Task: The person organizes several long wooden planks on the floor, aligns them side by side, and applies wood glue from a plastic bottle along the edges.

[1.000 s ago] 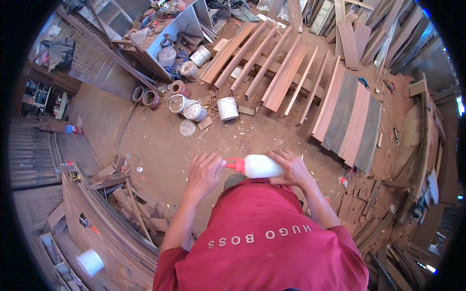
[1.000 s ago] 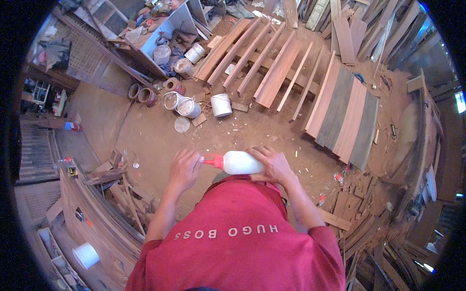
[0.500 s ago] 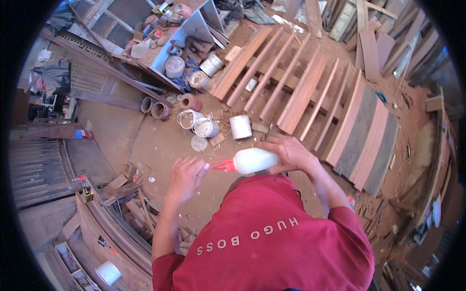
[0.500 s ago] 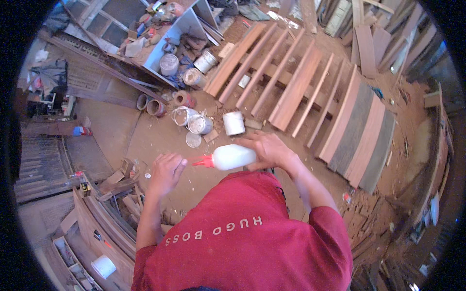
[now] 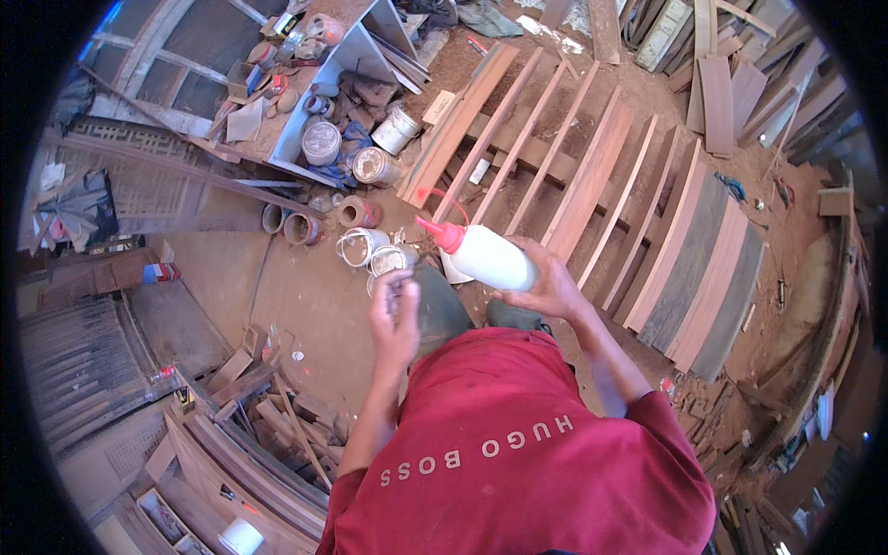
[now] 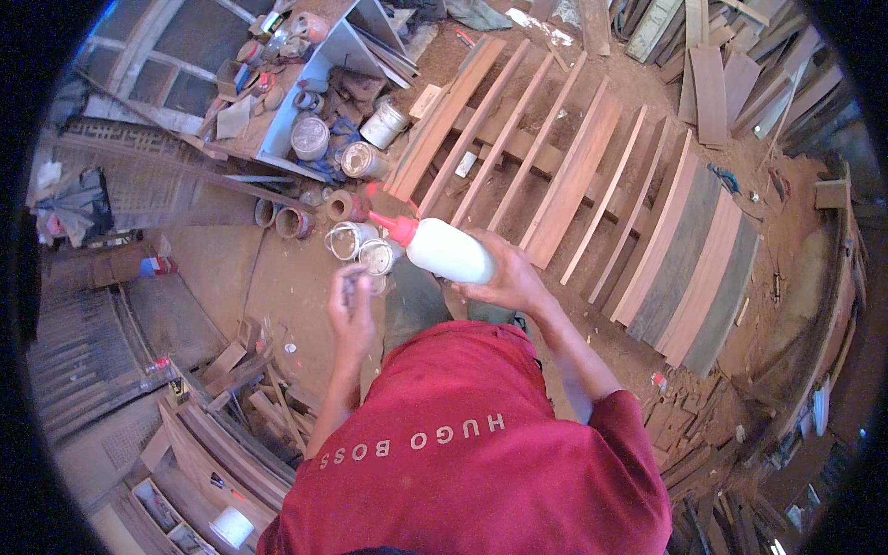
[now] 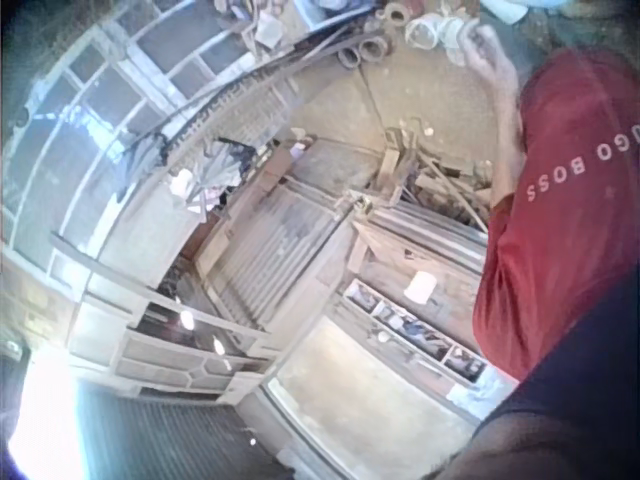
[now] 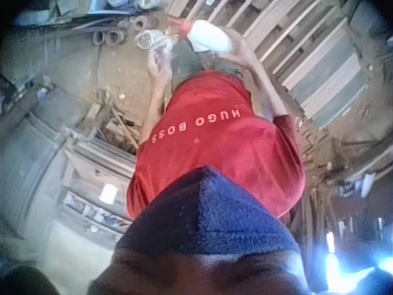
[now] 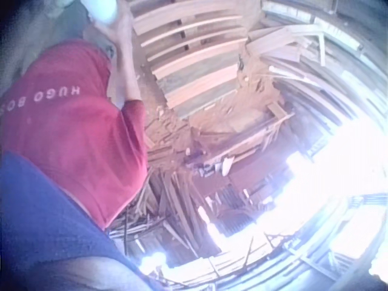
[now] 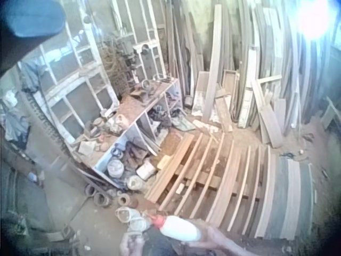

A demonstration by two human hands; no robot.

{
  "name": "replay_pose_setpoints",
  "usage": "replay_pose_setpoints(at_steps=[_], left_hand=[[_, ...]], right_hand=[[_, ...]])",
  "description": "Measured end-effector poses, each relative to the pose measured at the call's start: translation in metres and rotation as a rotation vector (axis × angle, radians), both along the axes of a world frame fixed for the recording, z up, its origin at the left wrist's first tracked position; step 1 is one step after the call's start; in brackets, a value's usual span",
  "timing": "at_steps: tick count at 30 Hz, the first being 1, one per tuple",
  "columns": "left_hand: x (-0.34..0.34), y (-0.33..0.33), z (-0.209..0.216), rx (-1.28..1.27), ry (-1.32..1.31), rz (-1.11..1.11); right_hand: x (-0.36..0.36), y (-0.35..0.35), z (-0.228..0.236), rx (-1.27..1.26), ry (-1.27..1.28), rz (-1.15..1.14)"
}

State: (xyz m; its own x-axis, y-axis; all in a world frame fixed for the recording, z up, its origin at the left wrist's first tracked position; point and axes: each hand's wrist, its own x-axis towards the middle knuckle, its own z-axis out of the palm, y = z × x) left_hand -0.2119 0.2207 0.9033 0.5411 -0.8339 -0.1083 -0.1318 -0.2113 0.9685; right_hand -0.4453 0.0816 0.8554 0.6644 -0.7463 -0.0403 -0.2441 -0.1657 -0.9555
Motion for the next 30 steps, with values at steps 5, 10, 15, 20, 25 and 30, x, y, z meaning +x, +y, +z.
replay_pose_setpoints(at_steps=[5,10,15,20,25,30], left_hand=[[0.022,-0.084,-0.004,-0.15,0.039,-0.023],[0.075,-0.167,-0.001,-0.266,0.13,-0.175],[0.135,-0.241,0.03,-0.426,-0.561,-0.232],[0.189,-0.314,0.048,-0.247,-0.301,-0.293],[0.214,-0.332,0.049,-0.379,-0.509,-0.349],[0.189,-0.305,0.043,-0.617,-0.77,-0.468]], right_hand=[[0.042,-0.033,0.008,0.04,-0.056,-0.133],[0.099,-0.074,0.009,-0.002,-0.068,-0.272],[0.181,-0.111,0.019,-0.188,0.106,-0.483],[0.251,-0.133,0.025,-0.394,0.246,-0.65],[0.282,-0.133,0.031,-0.461,0.333,-0.693],[0.259,-0.119,0.032,-0.461,0.357,-0.657]])
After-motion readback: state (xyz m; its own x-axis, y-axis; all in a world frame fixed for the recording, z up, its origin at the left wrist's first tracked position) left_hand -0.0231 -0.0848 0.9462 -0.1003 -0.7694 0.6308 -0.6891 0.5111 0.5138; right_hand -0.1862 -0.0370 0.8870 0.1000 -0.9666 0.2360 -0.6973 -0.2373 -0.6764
